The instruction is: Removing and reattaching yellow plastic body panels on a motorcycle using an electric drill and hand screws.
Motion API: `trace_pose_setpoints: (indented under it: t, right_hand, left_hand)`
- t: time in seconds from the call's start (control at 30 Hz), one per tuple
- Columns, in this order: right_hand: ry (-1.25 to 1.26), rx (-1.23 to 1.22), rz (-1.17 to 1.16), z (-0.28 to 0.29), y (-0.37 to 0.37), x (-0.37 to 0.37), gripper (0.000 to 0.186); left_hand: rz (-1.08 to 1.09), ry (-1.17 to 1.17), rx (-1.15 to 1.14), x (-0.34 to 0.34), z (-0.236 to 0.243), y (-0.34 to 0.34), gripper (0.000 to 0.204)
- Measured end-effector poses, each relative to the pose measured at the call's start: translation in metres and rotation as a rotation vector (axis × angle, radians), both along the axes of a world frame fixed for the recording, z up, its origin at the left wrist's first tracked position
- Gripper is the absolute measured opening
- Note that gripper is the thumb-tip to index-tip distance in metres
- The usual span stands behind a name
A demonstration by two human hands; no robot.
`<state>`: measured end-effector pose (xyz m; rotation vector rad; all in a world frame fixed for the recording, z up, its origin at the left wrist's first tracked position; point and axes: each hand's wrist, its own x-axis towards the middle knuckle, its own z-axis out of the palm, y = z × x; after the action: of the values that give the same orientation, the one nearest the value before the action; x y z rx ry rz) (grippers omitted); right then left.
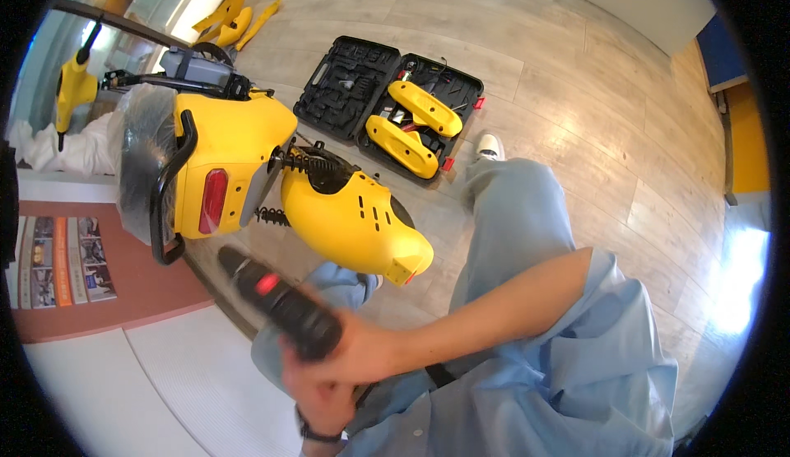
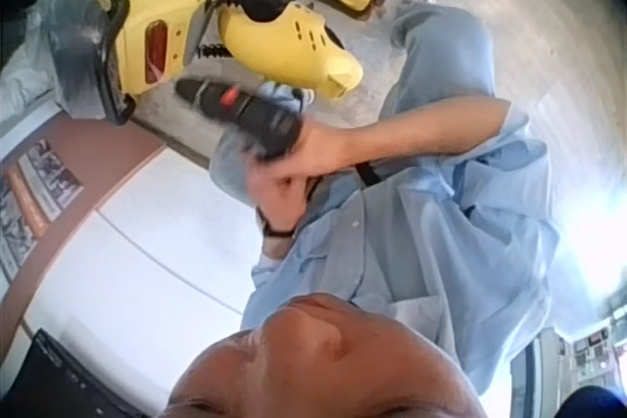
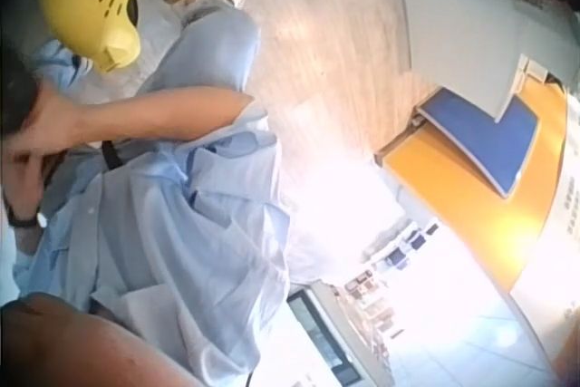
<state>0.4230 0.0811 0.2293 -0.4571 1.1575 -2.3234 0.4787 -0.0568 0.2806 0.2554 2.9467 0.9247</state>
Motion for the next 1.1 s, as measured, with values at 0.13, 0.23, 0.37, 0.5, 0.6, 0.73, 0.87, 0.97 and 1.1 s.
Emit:
trace_pose_setpoints:
  t: [0.13, 0.23, 0.37, 0.5, 0.6, 0.73, 0.87, 0.97, 1.1]
  right_hand:
    - [-0.355, 0.329, -0.388, -0.010, 0.025, -0.047, 0.033]
    - [-0.613, 0.433, -0.328, -0.008, 0.077, -0.103, 0.031]
    - [-0.372, 1.134, -0.130, -0.036, 0.150, -0.195, 0.045]
    - [0.005, 1.442, 0.096, -0.075, 0.181, -0.254, 0.047]
    - [0.246, 1.363, 0.247, -0.129, 0.185, -0.280, 0.048]
    - [0.319, 1.077, 0.425, -0.171, 0.193, -0.291, 0.040]
    - [0.154, 0.688, 0.304, -0.216, 0.203, -0.291, 0.039]
    - [0.171, 0.672, 0.289, -0.236, 0.201, -0.295, 0.039]
    - [0.052, 0.640, 0.179, -0.261, 0.213, -0.282, 0.049]
  left_hand:
    - [-0.051, -0.102, 0.026, -0.051, -0.047, 0.035, 0.066]
    - [-0.455, 0.050, -0.055, -0.112, -0.044, 0.051, 0.053]
    - [-0.725, -0.026, -0.313, -0.158, -0.059, 0.041, 0.045]
    - [-0.807, -0.483, -0.635, -0.205, -0.101, 0.040, 0.041]
    - [-0.667, -0.318, -0.623, -0.227, -0.135, 0.032, 0.046]
    - [-0.665, -0.347, -0.716, -0.258, -0.149, 0.012, 0.061]
    - [-0.543, -0.401, -0.749, -0.286, -0.161, 0.004, 0.071]
    - [-0.478, -0.548, -0.829, -0.305, -0.156, 0.003, 0.071]
    - [-0.579, -0.593, -0.790, -0.310, -0.154, -0.002, 0.053]
